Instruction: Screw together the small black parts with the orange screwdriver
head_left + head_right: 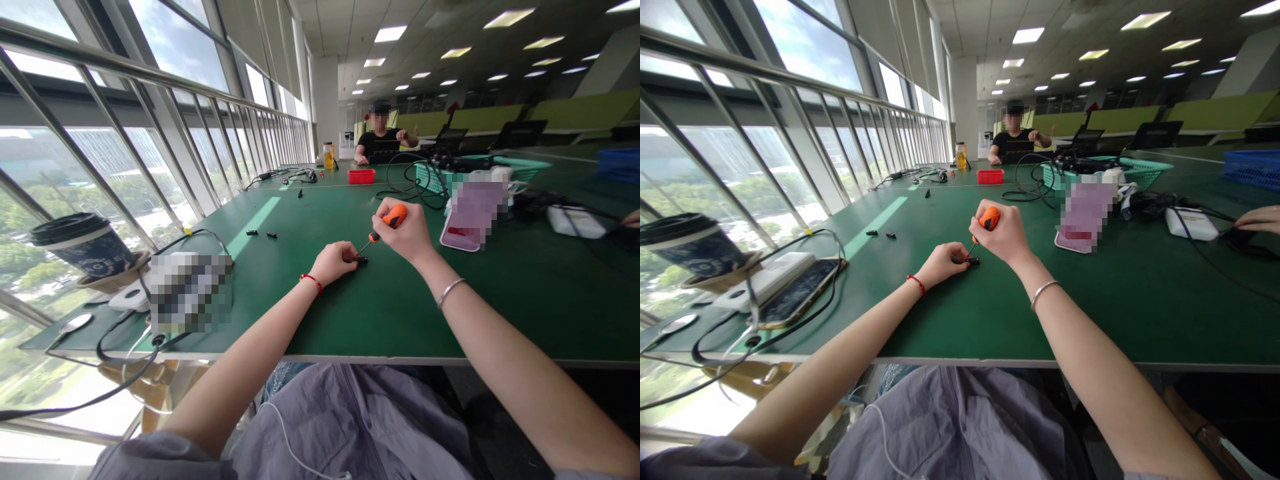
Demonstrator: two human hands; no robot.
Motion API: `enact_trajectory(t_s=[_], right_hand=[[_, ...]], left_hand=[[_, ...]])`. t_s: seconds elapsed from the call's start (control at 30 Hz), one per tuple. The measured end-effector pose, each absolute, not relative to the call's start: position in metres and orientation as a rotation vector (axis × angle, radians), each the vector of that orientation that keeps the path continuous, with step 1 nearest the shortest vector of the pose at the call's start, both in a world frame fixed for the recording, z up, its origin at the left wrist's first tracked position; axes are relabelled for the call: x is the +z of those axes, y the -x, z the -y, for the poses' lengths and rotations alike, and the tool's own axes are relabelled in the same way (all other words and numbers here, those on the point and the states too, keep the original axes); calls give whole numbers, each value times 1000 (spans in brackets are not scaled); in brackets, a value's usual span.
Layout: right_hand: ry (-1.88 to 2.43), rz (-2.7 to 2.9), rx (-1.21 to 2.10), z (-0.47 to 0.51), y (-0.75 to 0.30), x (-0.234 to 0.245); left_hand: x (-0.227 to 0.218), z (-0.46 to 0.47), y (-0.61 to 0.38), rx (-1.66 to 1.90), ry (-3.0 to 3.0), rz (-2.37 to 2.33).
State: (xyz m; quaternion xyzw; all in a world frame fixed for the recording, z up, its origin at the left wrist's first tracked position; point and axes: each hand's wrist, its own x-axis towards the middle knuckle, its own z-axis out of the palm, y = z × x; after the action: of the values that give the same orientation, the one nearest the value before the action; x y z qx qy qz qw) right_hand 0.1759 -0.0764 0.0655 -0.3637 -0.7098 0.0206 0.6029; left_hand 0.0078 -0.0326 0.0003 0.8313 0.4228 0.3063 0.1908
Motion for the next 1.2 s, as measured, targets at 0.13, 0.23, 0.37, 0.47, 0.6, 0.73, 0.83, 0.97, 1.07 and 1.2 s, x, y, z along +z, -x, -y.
enact_trajectory(t_s=[0.13,0.23,0.37,0.47,0.6,0.73,0.83,0.97,1.07,1.2], right_hand=[[884,1690,32,78,-172,65],[921,1726,31,76,-172,62],[952,1719,49,73,-171,59],[958,1695,68,73,-171,59],[950,1675,89,72,-171,59],[952,1675,89,70,-172,57],[950,1675,89,70,-173,57],[938,1673,91,71,-173,59],[923,1665,94,72,-174,59],[931,1651,92,70,-176,58]], left_hand=[[0,32,-8,856,-2298,-1172],[-1,32,-8,863,-2273,-1166],[-2,30,-7,877,-2231,-1157],[-3,29,-7,885,-2203,-1133],[-2,29,-6,878,-2181,-1122],[-1,30,-6,878,-2172,-1112],[-1,31,-6,877,-2158,-1111],[0,31,-6,870,-2130,-1112],[0,31,-7,869,-2127,-1110],[-1,30,-7,870,-2132,-1100]])
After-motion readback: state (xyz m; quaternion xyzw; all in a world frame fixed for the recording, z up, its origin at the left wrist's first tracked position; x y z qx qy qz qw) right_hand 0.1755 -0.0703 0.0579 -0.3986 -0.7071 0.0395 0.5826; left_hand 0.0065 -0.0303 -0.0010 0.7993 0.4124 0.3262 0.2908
